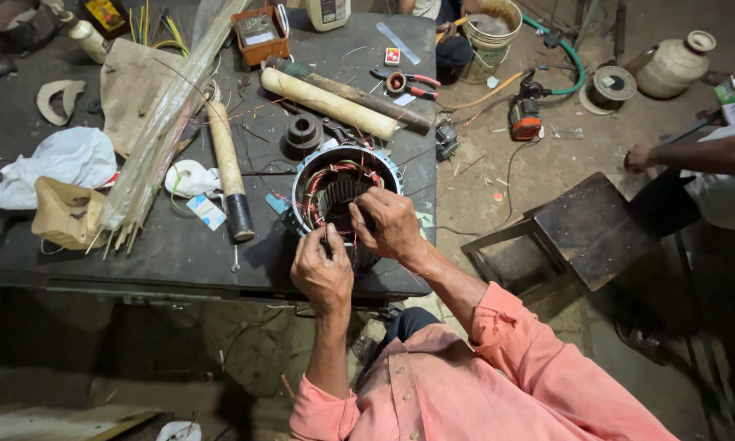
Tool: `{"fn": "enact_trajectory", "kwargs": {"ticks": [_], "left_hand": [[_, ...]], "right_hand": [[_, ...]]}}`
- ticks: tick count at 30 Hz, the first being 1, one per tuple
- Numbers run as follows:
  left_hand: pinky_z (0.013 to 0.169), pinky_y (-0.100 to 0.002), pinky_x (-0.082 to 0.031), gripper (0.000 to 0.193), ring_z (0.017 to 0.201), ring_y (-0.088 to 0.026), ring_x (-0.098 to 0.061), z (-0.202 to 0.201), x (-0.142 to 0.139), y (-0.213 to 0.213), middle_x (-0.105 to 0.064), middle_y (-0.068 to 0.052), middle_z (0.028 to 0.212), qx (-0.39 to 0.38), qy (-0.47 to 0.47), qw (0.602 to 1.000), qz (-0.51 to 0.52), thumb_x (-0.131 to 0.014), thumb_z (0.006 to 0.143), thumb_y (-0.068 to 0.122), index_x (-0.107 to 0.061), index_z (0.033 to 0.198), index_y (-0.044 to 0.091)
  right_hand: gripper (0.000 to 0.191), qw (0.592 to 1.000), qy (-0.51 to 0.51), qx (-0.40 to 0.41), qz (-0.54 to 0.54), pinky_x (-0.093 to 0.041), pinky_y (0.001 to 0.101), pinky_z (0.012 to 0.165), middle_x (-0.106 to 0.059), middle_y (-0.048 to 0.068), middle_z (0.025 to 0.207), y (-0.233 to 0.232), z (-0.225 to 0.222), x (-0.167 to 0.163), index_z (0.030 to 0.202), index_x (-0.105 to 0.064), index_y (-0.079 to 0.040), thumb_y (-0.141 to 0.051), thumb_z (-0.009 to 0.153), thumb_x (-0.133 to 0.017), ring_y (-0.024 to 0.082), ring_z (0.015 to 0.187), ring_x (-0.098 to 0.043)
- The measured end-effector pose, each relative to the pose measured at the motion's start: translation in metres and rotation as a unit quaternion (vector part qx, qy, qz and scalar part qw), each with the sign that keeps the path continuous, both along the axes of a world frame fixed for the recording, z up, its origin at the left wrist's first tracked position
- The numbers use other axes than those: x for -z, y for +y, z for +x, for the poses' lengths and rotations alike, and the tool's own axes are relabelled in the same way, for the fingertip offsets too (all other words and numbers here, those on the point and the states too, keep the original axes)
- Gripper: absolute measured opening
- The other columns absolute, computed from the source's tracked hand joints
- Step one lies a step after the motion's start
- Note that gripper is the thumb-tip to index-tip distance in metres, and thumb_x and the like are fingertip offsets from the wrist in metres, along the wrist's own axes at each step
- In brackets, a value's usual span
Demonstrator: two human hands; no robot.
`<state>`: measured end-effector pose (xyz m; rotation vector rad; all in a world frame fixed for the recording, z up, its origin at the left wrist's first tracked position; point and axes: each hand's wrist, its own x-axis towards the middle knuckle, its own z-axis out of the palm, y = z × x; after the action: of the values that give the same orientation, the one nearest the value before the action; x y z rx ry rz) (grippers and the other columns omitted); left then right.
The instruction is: The person manipulates copper wires inside a motor stator, threading and arranging them by hand. They also handle a bundle of multicolored wires, separating and positioning them near the stator.
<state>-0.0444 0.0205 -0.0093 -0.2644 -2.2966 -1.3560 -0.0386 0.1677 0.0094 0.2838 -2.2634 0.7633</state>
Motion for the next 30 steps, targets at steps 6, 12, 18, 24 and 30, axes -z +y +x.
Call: {"fn": "enact_trajectory", "kwargs": {"ticks": [6, 12, 18, 24, 30], "left_hand": [[0.064, -0.043, -0.052, 0.012, 0.073, -0.036, -0.067, -0.0006, 0.0031, -0.0013, -0.069, -0.015, 0.086, -0.001, 0.024, 1.000, -0.006, -0.072, 0.095, 0.015, -0.072, 0.094, 0.003], [0.062, -0.044, -0.052, 0.012, 0.071, -0.036, -0.067, -0.0006, 0.0013, -0.0018, -0.069, -0.015, 0.083, -0.014, 0.011, 1.000, -0.001, -0.072, 0.093, 0.015, -0.072, 0.091, 0.004], [0.064, -0.044, -0.052, 0.011, 0.073, -0.036, -0.067, 0.0023, 0.0004, -0.0055, -0.068, -0.014, 0.083, 0.000, 0.025, 1.000, 0.003, -0.071, 0.095, 0.015, -0.071, 0.092, 0.004], [0.061, -0.044, -0.051, 0.014, 0.069, -0.035, -0.066, 0.0043, -0.0008, -0.0048, -0.068, -0.014, 0.081, -0.007, 0.014, 1.000, -0.001, -0.071, 0.094, 0.017, -0.070, 0.091, 0.004], [0.061, -0.044, -0.050, 0.015, 0.068, -0.036, -0.065, 0.0033, -0.0001, -0.0050, -0.067, -0.015, 0.081, -0.014, 0.008, 1.000, -0.005, -0.072, 0.095, 0.018, -0.070, 0.091, 0.003]], "right_hand": [[0.011, 1.000, 0.011, -0.003, -0.002, -0.050, 0.0419, 0.062, -0.058, 0.013, 0.079, -0.0012, 0.0009, 0.0012, 0.089, -0.062, -0.003, -0.006, 0.090, -0.073, 0.033, 0.071, -0.061], [0.013, 1.000, 0.007, 0.004, 0.004, -0.049, 0.0425, 0.061, -0.056, 0.013, 0.076, -0.0036, -0.0018, 0.0026, 0.087, -0.061, -0.003, -0.005, 0.090, -0.073, 0.034, 0.068, -0.060], [0.012, 1.000, 0.017, 0.005, -0.004, -0.049, 0.0421, 0.061, -0.058, 0.013, 0.078, -0.0055, -0.0016, 0.0059, 0.089, -0.061, -0.003, -0.005, 0.092, -0.072, 0.034, 0.069, -0.060], [0.011, 1.000, 0.017, 0.001, 0.011, -0.049, 0.0424, 0.062, -0.057, 0.013, 0.077, -0.0052, 0.0008, 0.0044, 0.088, -0.061, -0.003, -0.005, 0.090, -0.072, 0.034, 0.069, -0.060], [0.013, 1.000, 0.018, -0.005, 0.013, -0.049, 0.0428, 0.062, -0.056, 0.014, 0.077, -0.0051, 0.0013, 0.0004, 0.087, -0.059, -0.002, -0.004, 0.091, -0.071, 0.035, 0.070, -0.059]]}}
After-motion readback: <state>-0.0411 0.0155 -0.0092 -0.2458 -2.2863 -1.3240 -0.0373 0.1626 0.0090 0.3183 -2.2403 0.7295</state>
